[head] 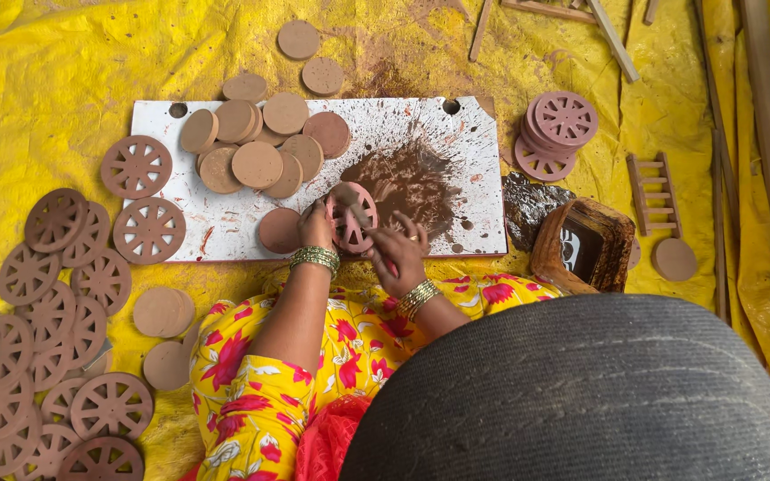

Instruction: The person sits on the floor and applies wet clay slip onto terracotta wheel-shaped craft pieces, spreading the brown mixture over each piece with a small handheld tool. They work one piece at a time on a white board, setting treated pieces aside among stacks of finished and untreated pieces.

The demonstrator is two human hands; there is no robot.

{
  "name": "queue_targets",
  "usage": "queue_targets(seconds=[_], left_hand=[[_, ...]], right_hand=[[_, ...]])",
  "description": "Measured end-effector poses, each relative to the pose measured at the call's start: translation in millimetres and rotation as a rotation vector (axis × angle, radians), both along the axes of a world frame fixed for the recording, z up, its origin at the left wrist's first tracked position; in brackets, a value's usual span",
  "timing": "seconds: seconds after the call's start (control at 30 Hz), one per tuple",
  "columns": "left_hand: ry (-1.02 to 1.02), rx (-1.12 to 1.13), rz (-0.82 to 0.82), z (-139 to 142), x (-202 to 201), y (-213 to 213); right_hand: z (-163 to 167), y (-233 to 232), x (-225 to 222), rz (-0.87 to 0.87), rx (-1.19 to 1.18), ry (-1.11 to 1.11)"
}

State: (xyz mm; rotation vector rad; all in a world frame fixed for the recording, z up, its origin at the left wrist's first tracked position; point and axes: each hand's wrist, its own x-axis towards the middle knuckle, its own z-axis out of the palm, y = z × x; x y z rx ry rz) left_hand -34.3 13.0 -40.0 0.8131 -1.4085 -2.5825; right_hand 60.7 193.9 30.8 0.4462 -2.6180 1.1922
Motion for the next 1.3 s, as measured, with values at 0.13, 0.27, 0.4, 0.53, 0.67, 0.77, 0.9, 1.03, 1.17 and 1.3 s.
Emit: queue_targets(seconds=[0.13, 0.27, 0.4, 0.53, 0.67, 0.77, 0.9, 1.03, 1.17, 1.3], left_hand=[[-0.075, -0.169, -0.028, -1, 4, 3], [0.111, -0.037, -0.076, 7, 1, 5], [0.039, -0.241, -0.044, 12, 4, 5], [0.122, -0.174, -0.091, 9, 5, 5], [0.19, -0.221, 0.031, 3, 0, 3], [0.057, -0.229, 0.044, 0, -4, 2], [0.143, -0.179, 0.083, -1, -6, 2], [0.145, -0.369, 0.127, 3, -7, -3], [0.052, -0.128, 0.078, 10, -7, -1], [0.121, -0.294, -0.033, 12, -1, 5]], right_hand=[[-5, 1, -5, -0.04, 0.01, -0.072], [-4, 0, -6, -0.064, 0.083, -0.152], [-1, 1, -3, 0.03, 0.073, 0.013], [4, 2, -7, -0.045, 0.055, -0.051], [9, 0, 5, 0.153, 0.086, 0.012], [11, -2, 1, 0.049, 0.038, -0.055], [13, -5, 7, 0.114, 0.086, -0.02], [12, -3, 9, 0.171, 0.106, -0.064], [6, 2, -13, -0.053, -0.027, -0.174], [3, 2, -14, 0.011, -0.052, -0.061]])
